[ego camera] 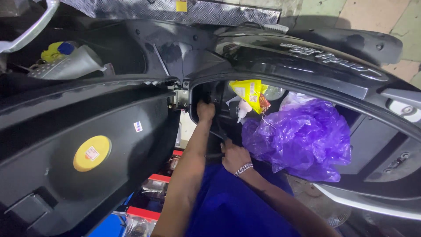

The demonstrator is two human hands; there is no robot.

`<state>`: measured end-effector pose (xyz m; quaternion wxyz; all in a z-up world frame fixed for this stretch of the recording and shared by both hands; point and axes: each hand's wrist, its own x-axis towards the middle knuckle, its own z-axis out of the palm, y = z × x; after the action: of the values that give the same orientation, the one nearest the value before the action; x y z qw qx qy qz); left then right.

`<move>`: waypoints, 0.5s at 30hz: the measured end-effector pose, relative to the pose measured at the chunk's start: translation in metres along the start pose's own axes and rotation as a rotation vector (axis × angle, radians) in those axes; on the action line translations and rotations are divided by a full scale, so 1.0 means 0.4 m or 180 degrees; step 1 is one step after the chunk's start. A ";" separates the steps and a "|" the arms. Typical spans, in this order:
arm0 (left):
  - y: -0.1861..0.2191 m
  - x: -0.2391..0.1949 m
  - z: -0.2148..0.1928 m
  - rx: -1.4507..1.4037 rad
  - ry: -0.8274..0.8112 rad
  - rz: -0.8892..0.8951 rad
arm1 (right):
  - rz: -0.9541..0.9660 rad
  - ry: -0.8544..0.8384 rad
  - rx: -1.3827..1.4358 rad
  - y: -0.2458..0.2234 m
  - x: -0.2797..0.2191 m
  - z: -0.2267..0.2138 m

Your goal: The person works on the under-seat compartment of a scooter, using a screwdriver to remove screws from a black plastic cover. They then use a long metal rod to manipulate components within the storage area, moving aside a purple plastic bag and other items to access the mechanism.

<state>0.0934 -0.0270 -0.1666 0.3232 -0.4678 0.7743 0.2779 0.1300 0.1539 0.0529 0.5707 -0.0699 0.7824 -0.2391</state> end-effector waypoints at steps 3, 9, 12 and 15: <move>0.004 0.007 0.001 -0.0001 0.0039 0.0089 | 0.0130 -0.0088 0.0098 -0.014 0.007 -0.018; 0.055 -0.026 -0.024 -0.0366 0.0060 -0.0013 | 0.0143 -0.0056 0.0086 -0.043 0.001 -0.043; 0.001 0.016 -0.008 -0.0049 -0.0001 0.0038 | 0.0005 -0.0065 -0.0166 -0.078 0.007 -0.061; 0.042 -0.132 -0.127 -0.0215 -0.0353 -0.0011 | 0.0495 -0.0094 0.0282 -0.159 -0.006 -0.143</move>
<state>0.0847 -0.0286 -0.0922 0.3501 -0.4636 0.7446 0.3288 0.0674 0.1158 0.0972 0.6016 0.0129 0.7656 -0.2274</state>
